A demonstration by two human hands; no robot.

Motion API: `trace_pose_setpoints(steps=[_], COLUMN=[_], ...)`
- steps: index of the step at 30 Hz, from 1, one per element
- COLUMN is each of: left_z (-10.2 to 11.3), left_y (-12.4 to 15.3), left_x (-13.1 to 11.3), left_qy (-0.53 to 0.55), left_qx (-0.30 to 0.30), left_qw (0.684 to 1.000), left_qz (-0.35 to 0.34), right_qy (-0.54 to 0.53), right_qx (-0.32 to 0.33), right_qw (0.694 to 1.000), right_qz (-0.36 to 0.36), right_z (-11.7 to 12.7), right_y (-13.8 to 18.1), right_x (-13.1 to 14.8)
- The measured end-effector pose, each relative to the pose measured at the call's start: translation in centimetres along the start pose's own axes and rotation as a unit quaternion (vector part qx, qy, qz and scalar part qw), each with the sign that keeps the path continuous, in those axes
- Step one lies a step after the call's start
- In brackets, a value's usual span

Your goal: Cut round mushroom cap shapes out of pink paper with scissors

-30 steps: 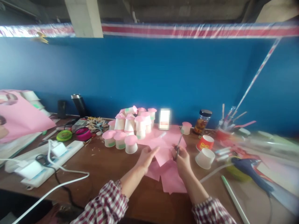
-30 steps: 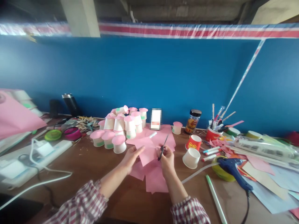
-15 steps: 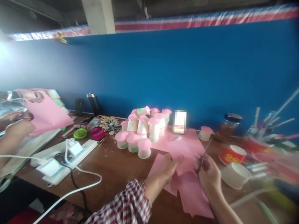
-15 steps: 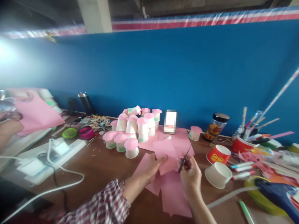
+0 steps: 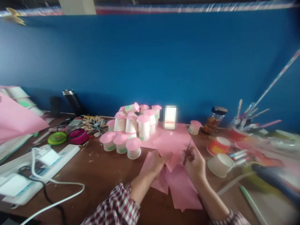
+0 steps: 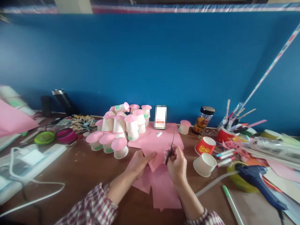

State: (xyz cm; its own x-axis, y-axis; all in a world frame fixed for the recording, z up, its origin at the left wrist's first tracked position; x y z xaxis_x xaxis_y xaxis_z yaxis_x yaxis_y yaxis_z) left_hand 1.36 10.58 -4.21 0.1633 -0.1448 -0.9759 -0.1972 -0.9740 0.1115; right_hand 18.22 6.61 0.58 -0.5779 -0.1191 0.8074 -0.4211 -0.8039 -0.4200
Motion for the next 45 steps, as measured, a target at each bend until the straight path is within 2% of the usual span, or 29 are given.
trace_pose_setpoints(steps=[3,4,8,11,17,21,26,33,40,45], left_z=[-0.6,-0.5,0.3,1.1,2.6,3.6,3.4,2.8,2.3,2.2], left_y=[0.3,0.3,0.2,0.0,-0.1,-0.3,-0.4,0.3,0.4,0.6], left_x=[-1.0,-1.3,-1.6,-1.7,-3.2,-2.7,-1.6,-2.0,-1.6,-1.5], left_qy=[-0.07,-0.089,-0.105,-0.065,0.043,0.106,0.108,0.114,0.122,0.147], left_qx=[0.046,0.044,0.0,-0.048,-0.113,-0.155,-0.155,-0.167,-0.149,-0.152], left_qw=[0.996,0.994,0.993,0.996,0.991,0.98,0.981,0.978,0.981,0.977], left_qz=[-0.041,-0.05,-0.047,-0.032,-0.062,-0.072,-0.053,-0.049,-0.02,-0.039], right_qy=[-0.097,-0.135,-0.21,-0.267,-0.225,-0.188,-0.225,-0.275,-0.274,-0.269], right_qx=[0.007,0.01,0.026,0.075,0.212,0.282,0.291,0.301,0.294,0.293], right_qw=[0.994,0.989,0.973,0.955,0.948,0.94,0.929,0.911,0.914,0.916], right_qz=[-0.041,-0.058,-0.095,-0.104,-0.072,-0.028,-0.042,-0.062,-0.054,-0.055], right_z=[-0.4,-0.7,-1.6,-2.3,-3.1,-4.1,-4.8,-5.4,-5.2,-5.0], right_y=[-0.1,-0.1,0.2,0.7,1.9,2.9,3.7,4.0,3.8,3.6], right_x=[-1.4,-1.8,-2.1,-1.1,1.3,2.0,1.7,1.9,3.1,3.4])
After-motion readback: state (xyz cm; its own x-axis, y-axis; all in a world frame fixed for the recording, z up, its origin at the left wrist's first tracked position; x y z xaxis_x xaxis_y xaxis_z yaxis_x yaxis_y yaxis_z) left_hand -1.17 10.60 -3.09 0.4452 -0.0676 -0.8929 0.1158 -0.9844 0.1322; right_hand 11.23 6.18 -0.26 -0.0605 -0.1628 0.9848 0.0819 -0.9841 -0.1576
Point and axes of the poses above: each hand's wrist, its own y-axis away from the middle knuckle, its own z-axis out of the back of the hand, x = y × z, the point moved 8 cm from there along -y, towards the middle knuckle, and after that the axes turned 1 degree about z, right-handed, at the moved point
